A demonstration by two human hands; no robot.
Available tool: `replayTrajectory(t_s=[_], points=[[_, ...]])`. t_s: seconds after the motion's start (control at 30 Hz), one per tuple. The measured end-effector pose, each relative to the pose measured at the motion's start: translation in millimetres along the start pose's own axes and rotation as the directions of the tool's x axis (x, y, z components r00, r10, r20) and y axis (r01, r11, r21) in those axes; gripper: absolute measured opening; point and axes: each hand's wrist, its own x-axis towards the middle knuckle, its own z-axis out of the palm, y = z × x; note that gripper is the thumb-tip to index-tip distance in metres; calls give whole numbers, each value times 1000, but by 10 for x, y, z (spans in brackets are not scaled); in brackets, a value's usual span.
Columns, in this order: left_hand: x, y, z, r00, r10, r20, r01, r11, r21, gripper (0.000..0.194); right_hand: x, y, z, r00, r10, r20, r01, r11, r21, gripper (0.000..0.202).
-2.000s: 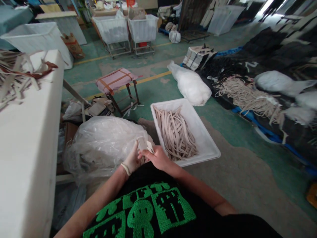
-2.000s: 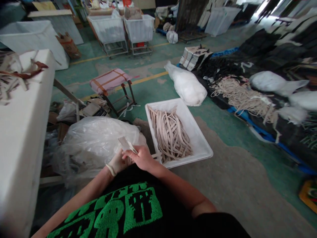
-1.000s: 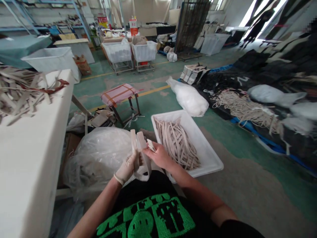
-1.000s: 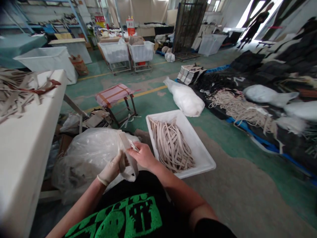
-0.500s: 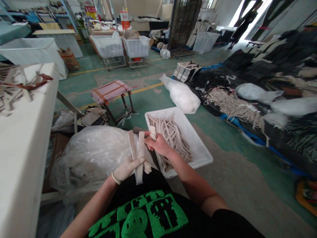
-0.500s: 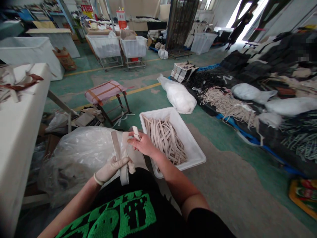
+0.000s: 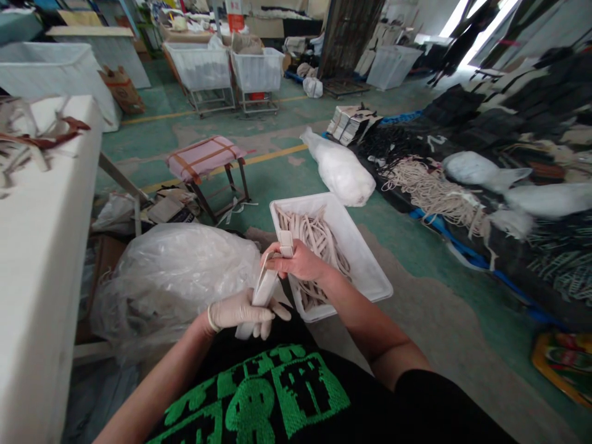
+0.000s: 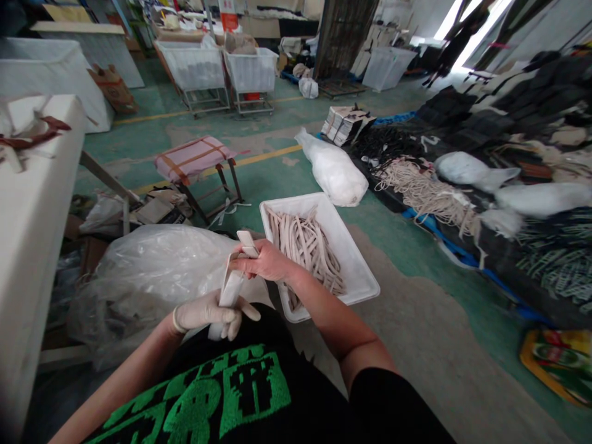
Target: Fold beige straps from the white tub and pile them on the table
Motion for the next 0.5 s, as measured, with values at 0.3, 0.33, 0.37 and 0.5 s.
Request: replayTrajectory(t_s=[0.3, 0.33, 0.37, 0.5], points=[[110, 90, 157, 764, 297, -573, -223, 955, 197, 38, -205, -154, 72, 947, -180, -267, 60, 913, -403, 33], [129, 29, 140, 773, 278, -570, -186, 959, 216, 37, -235, -195, 28, 930, -207, -303, 55, 895, -442, 34], [151, -40, 121, 779, 259, -571, -152, 962, 229, 36, -267, -233, -25, 913, -230, -338, 45, 878, -476, 34], [243, -289, 64, 787, 160, -596, -66, 982, 177, 36, -422, -358, -292, 901, -292, -320, 44, 797, -602, 29]])
